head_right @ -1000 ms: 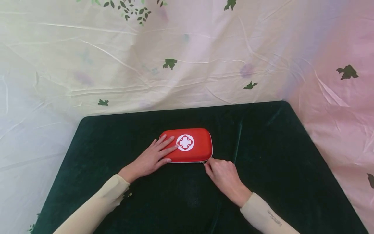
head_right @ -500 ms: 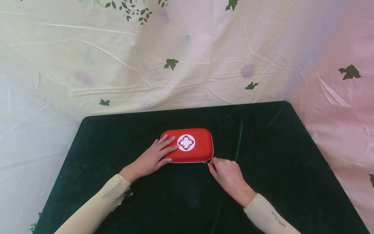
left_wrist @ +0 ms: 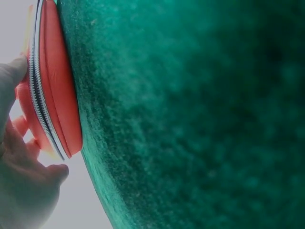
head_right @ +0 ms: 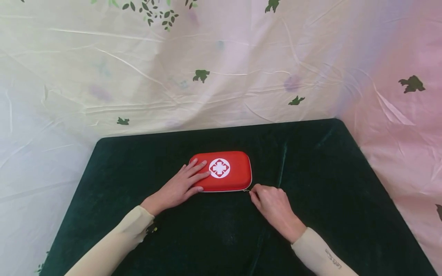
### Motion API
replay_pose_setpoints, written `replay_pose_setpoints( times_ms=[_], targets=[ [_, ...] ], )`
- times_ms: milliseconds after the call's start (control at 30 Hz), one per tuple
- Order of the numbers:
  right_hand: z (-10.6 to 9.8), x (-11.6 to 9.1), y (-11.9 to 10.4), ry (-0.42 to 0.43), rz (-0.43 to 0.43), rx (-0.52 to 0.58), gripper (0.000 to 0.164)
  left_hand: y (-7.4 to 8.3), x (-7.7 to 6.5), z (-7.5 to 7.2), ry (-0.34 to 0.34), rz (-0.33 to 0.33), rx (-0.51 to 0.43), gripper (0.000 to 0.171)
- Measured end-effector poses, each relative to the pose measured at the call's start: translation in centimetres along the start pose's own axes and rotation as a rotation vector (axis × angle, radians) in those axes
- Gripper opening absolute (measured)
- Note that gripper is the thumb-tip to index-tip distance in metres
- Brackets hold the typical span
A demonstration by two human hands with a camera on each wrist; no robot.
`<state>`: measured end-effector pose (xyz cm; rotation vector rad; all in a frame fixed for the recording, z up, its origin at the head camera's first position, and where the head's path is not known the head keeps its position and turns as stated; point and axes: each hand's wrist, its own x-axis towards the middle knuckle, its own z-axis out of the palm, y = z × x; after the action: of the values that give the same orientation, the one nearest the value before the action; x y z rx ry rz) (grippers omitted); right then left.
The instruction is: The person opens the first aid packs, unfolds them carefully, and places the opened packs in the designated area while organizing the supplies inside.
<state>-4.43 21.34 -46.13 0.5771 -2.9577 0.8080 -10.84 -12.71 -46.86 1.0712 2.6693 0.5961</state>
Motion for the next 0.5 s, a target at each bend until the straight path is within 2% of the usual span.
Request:
replay_pose_setpoints(
  times_ms=[500],
  targets=[
    [-0.43, -0.45, 0.83, 0.011, -0.008, 0.035, 0.006, 0.01, -0.05, 0.28, -0.01, -0.005, 0.004, 0.062]
  ],
)
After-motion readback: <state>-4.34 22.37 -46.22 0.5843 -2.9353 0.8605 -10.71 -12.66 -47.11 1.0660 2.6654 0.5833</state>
